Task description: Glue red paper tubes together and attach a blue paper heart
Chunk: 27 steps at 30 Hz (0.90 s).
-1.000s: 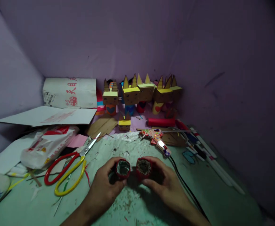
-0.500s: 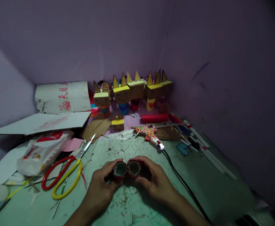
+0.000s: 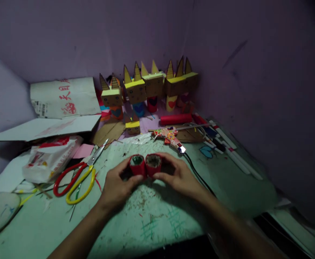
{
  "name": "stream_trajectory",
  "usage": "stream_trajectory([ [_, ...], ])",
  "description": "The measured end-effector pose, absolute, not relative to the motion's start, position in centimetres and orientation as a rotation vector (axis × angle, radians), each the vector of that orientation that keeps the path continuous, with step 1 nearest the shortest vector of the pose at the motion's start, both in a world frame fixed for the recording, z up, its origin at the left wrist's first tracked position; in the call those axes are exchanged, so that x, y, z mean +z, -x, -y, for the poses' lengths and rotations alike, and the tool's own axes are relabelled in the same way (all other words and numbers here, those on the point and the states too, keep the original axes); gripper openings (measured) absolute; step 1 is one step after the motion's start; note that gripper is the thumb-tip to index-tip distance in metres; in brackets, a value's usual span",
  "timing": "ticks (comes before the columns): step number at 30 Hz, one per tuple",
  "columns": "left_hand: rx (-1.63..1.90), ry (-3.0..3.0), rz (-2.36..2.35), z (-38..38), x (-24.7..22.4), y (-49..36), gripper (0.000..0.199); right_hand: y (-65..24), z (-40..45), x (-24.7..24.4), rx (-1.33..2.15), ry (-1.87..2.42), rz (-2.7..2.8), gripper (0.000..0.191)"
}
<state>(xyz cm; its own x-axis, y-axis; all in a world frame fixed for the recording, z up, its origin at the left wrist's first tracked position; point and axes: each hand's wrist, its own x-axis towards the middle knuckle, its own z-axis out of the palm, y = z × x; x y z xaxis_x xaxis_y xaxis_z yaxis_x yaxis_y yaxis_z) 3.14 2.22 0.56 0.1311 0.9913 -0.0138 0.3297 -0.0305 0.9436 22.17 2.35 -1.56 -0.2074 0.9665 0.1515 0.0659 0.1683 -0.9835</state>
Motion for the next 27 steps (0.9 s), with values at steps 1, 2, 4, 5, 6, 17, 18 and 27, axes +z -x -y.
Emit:
stream_trajectory([
  [1, 0.955, -1.484, -1.352, -2.4, 1.0, -3.4, 0.041, -22.4, -2.7, -1.1, 1.171, 1.046, 1.489, 0.042],
  [2, 0.968, -1.462, -1.354, -2.7, 1.5, -3.6, 0.043, -22.7, -3.1, -0.6, 1.146, 1.049, 1.487, 0.043],
  [4, 0.97, -1.454, -1.34, -3.1, 2.1, -4.1, 0.048, -23.2, -3.6, -0.1, 1.118, 1.053, 1.493, 0.045],
  [5, 0.968, -1.455, -1.328, -3.2, 2.3, -4.3, 0.048, -23.3, -3.8, -0.1, 1.115, 1.057, 1.493, 0.045],
  [6, 0.961, -1.455, -1.315, -3.3, 2.3, -4.5, 0.047, -23.4, -3.9, -0.3, 1.122, 1.06, 1.494, 0.045],
  [17, 0.874, -1.617, -1.328, -3.2, -0.9, -4.4, 0.031, -23.8, -3.3, -3.6, 1.035, 1.061, 1.71, 0.042],
  [18, 0.869, -1.626, -1.332, -3.2, -1.0, -4.4, 0.031, -23.8, -3.3, -3.5, 1.025, 1.062, 1.717, 0.041],
  [27, 0.898, -1.622, -1.324, -3.1, -1.1, -4.3, 0.031, -23.7, -3.0, -3.3, 0.984, 1.089, 1.73, 0.039],
])
